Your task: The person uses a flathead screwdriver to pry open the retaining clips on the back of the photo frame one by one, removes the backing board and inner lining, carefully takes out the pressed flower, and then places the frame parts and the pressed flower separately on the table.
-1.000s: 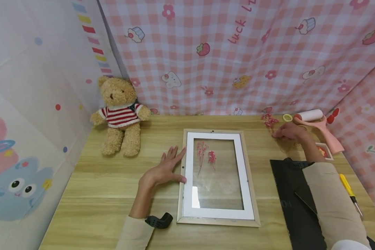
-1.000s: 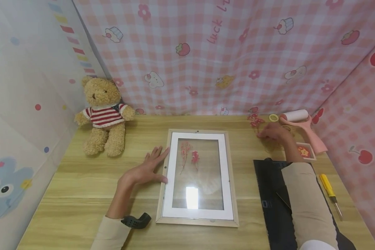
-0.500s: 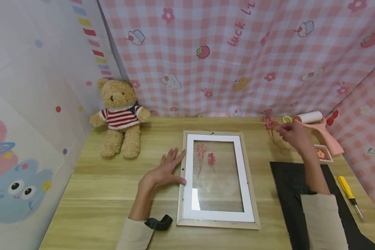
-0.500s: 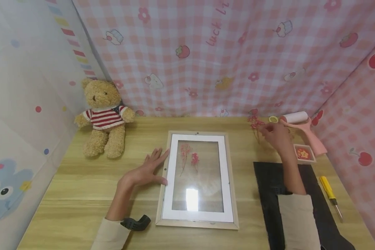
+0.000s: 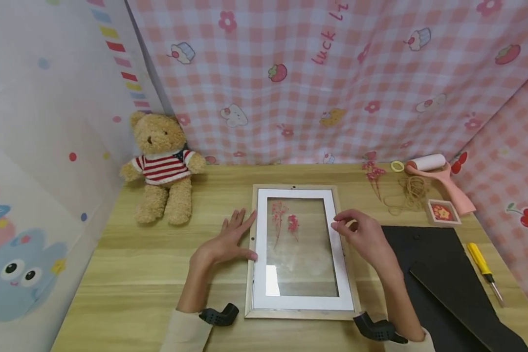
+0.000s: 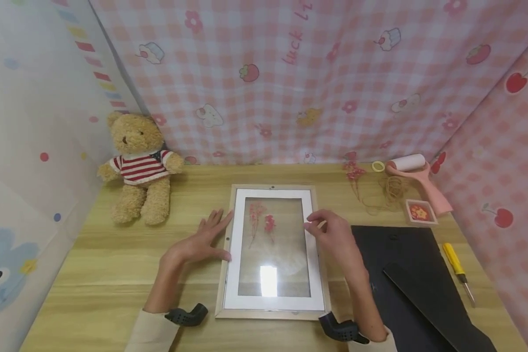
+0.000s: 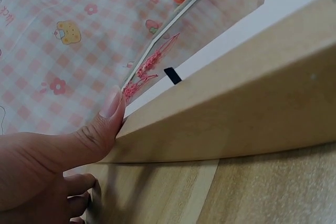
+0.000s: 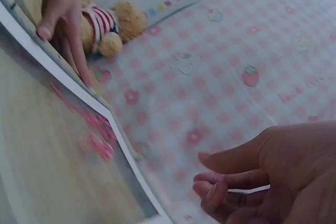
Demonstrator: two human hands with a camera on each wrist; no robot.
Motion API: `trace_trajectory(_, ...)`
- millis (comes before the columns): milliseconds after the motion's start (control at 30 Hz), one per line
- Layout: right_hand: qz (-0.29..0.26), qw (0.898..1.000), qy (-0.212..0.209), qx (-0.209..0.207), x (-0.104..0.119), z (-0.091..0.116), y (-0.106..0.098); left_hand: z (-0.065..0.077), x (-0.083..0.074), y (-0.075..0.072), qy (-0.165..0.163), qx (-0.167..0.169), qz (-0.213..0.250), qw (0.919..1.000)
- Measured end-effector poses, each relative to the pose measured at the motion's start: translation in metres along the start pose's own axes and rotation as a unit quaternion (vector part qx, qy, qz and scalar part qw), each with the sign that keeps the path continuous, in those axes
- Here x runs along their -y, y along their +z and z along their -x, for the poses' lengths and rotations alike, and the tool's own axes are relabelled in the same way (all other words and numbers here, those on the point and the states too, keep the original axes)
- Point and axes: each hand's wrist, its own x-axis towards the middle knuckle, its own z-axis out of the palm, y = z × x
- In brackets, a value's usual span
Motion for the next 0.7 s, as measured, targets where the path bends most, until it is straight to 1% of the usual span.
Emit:
trace_trajectory(233,0.006,0.999,0.012,0.044,0.014,-0.014,0.040,-0.005,0.010,0.003,-0.001,-0.002,-0.002,1.0000)
trace_trajectory(333,0.017,0.998,0.015,0.052,0.018,-0.017,0.056,-0.005,0.012,0.004,0.000,-0.004,-0.002,1.0000)
trace_trajectory(433,0.040,0.998,0.014,0.051,0.021,-0.018,0.070,-0.006,0.014,0.005,-0.001,-0.005,-0.002,1.0000)
trace_trajectory(633,0.105,0.993,0.048,0.033,0.023,-0.020,0.091,-0.007,0.015,0.004,0.001,-0.005,-0.004,1.0000)
trace_trajectory(700,0.118,0.991,0.056,0.029,0.024,-0.020,0.095,-0.006,0.014,0.004,0.000,-0.005,-0.005,1.0000)
